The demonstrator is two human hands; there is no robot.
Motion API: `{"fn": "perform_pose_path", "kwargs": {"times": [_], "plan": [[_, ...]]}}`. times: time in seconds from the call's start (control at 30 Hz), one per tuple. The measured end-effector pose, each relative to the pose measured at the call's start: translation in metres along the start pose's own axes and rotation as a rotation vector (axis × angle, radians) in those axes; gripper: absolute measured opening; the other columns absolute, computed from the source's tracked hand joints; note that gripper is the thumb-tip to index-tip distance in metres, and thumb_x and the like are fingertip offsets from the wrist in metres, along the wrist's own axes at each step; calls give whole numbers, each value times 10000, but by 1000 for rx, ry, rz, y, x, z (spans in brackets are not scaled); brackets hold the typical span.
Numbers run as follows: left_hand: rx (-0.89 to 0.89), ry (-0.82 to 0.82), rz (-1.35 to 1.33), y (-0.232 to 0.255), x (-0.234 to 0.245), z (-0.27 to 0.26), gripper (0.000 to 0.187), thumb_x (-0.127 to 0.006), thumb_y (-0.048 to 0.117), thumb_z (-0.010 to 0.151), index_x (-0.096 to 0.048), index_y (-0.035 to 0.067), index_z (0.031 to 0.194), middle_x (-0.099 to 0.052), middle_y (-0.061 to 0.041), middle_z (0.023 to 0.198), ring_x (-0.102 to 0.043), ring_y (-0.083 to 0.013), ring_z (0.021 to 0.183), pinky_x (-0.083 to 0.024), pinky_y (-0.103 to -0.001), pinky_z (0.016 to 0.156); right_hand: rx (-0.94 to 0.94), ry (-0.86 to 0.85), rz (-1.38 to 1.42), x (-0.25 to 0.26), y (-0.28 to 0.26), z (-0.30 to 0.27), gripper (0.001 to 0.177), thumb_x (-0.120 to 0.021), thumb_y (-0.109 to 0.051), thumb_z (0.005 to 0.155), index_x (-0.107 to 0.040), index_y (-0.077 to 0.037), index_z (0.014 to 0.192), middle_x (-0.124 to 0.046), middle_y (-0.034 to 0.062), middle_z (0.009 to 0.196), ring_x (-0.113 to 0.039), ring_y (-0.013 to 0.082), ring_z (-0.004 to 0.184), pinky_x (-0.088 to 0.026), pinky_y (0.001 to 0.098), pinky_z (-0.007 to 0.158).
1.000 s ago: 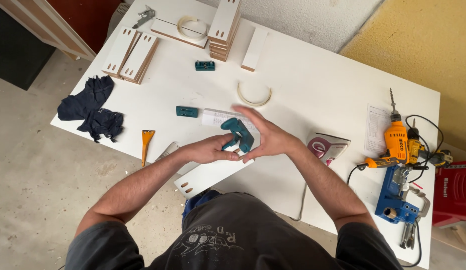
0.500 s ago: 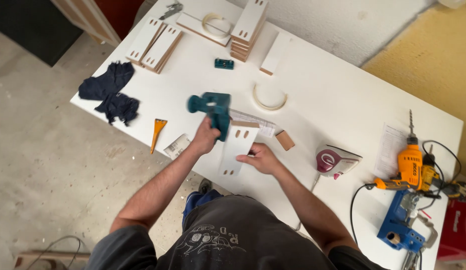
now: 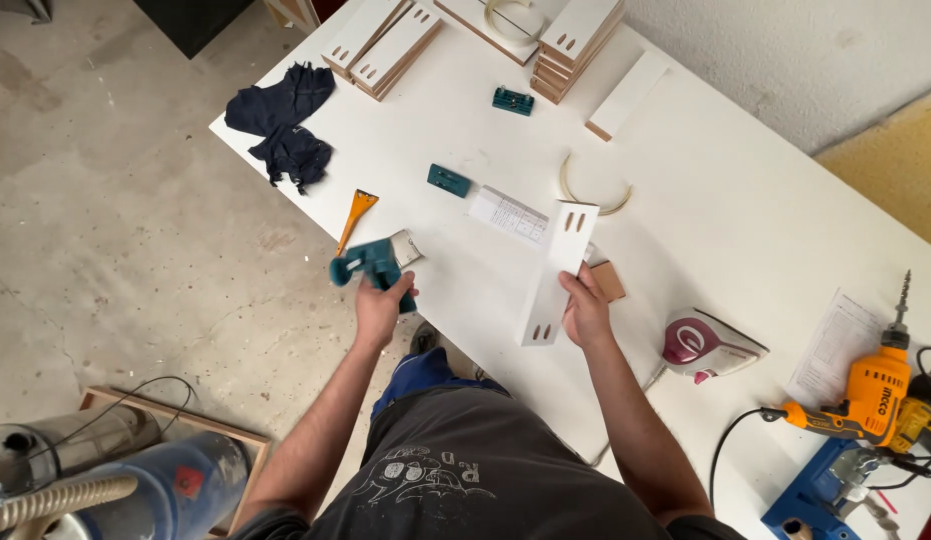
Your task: The person applies edge banding to a white wooden board. They use an iron to press the banding onto the edge, then use a scraper and a sanding block to trim and smooth the applied edge. The person handles the board, iron, scraper, and sanding block throughout the process.
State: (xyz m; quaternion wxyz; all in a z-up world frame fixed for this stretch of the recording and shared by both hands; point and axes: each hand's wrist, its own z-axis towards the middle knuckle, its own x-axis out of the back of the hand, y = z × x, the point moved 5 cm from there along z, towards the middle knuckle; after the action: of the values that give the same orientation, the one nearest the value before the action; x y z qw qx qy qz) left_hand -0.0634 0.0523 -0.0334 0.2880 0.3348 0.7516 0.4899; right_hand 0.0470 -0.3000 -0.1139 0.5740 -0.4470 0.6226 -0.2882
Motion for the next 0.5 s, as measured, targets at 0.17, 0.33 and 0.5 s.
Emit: {"fn": "perform_pose_path", "kwargs": {"times": [0.17,0.33,0.5], "plan": [[-155,-105,568,-2,-16,92,363,-880,297,809,-683,87,1030,-746,-74,699,-756,-186,708,-609,-347,703,89,163,-2,-7,-8,-20,526,-584,-270,1014,-449,-100,1493,-635,125,1314,-648,247,1115,-543,418,1002],[-303,-278,849,9,-69,198,414,-821,453,850,-620,155,1056,-726,3,673,-750,-211,746,-574,-383,797,153,338,-16,-13,-12,-38,622,-676,-177,951,-309,-90,1445,-472,6,909,-489,105,618,-464,228,467],[-609,-540,792,19,-138,305,310,-746,273,959,-583,9,960,-729,-167,713,-744,-339,731,-580,-451,643,126,658,-75,-26,9,-63,618,-672,-199,929,-423,-8,1460,-460,19,913,-506,140,748,-490,303,635]]}}
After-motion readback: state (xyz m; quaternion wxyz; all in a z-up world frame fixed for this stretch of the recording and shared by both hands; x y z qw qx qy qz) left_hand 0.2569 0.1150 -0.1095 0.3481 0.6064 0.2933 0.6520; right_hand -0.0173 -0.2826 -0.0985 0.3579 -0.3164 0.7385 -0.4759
